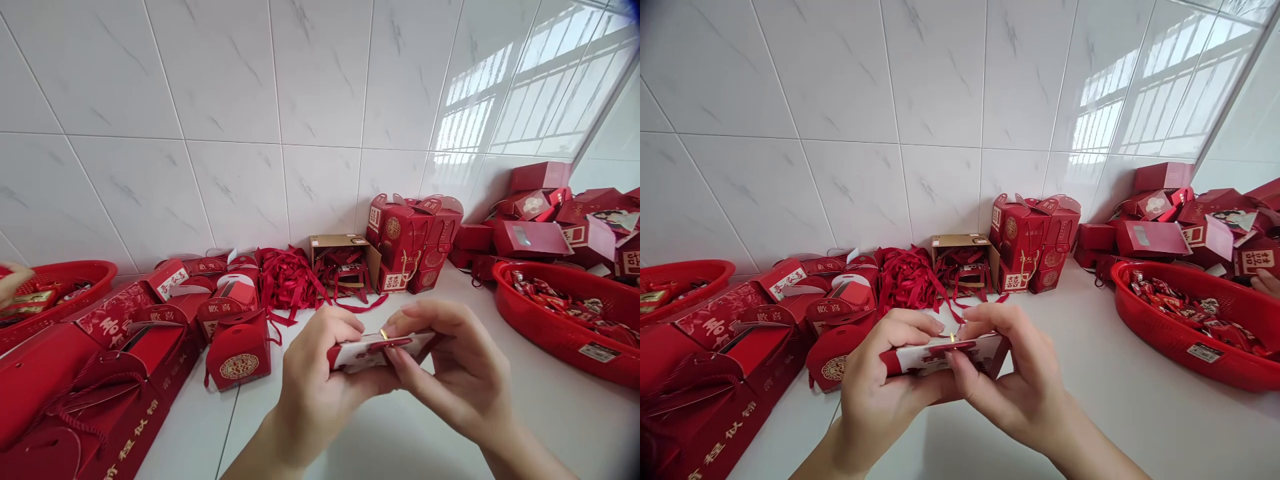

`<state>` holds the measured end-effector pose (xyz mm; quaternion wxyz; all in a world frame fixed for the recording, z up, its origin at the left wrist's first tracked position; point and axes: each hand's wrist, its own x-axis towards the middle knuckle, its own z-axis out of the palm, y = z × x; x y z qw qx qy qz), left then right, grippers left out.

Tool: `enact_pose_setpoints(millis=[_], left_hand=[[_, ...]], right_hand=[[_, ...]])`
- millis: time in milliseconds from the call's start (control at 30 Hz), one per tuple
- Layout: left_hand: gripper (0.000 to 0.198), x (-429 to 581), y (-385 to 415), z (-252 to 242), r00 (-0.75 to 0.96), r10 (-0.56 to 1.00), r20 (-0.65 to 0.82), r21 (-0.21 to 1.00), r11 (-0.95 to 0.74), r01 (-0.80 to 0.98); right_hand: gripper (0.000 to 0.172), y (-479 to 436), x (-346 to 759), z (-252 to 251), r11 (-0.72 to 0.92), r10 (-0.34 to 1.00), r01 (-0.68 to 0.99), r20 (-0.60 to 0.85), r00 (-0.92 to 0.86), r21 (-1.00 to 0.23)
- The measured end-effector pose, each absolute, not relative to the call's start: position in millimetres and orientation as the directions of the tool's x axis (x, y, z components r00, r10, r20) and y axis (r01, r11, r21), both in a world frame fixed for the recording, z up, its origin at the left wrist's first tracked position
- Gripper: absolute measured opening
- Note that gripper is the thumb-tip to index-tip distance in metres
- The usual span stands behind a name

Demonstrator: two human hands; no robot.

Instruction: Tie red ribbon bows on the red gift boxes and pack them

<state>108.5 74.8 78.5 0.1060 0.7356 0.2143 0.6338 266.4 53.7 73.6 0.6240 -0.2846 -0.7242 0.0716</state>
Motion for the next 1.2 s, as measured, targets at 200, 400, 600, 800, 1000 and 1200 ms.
enact_pose_setpoints(millis=[200,400,600,800,1000,1200], left_hand=[[0.022,114,69,83,0.045,0.587,0.808,0.577,-0.805,0.134],[0.019,109,71,83,0.105,0.564,0.819,0.548,-0.824,0.145],[0.016,109,73,81,0.106,0.487,0.867,0.466,-0.867,0.175],[0.022,106,77,85,0.309,0.719,0.623,0.671,-0.694,0.261],[0.041,97,89,87,0.315,0.806,0.501,0.682,-0.592,0.429],[0.011,75,94,96,0.451,0.832,0.322,0.661,-0.539,0.522]], right_hand=[[0.030,50,264,76,0.850,0.463,0.319,0.883,-0.075,-0.419],[0.037,46,262,77,0.818,0.546,0.278,0.833,-0.095,-0.504],[0.020,39,260,82,0.722,0.665,0.293,0.746,-0.042,-0.627],[0.027,51,263,79,0.685,0.657,0.312,0.744,0.126,-0.658],[0.027,67,271,78,0.668,0.596,0.410,0.776,0.205,-0.621],[0.027,72,271,78,0.654,0.607,0.445,0.775,0.173,-0.612]])
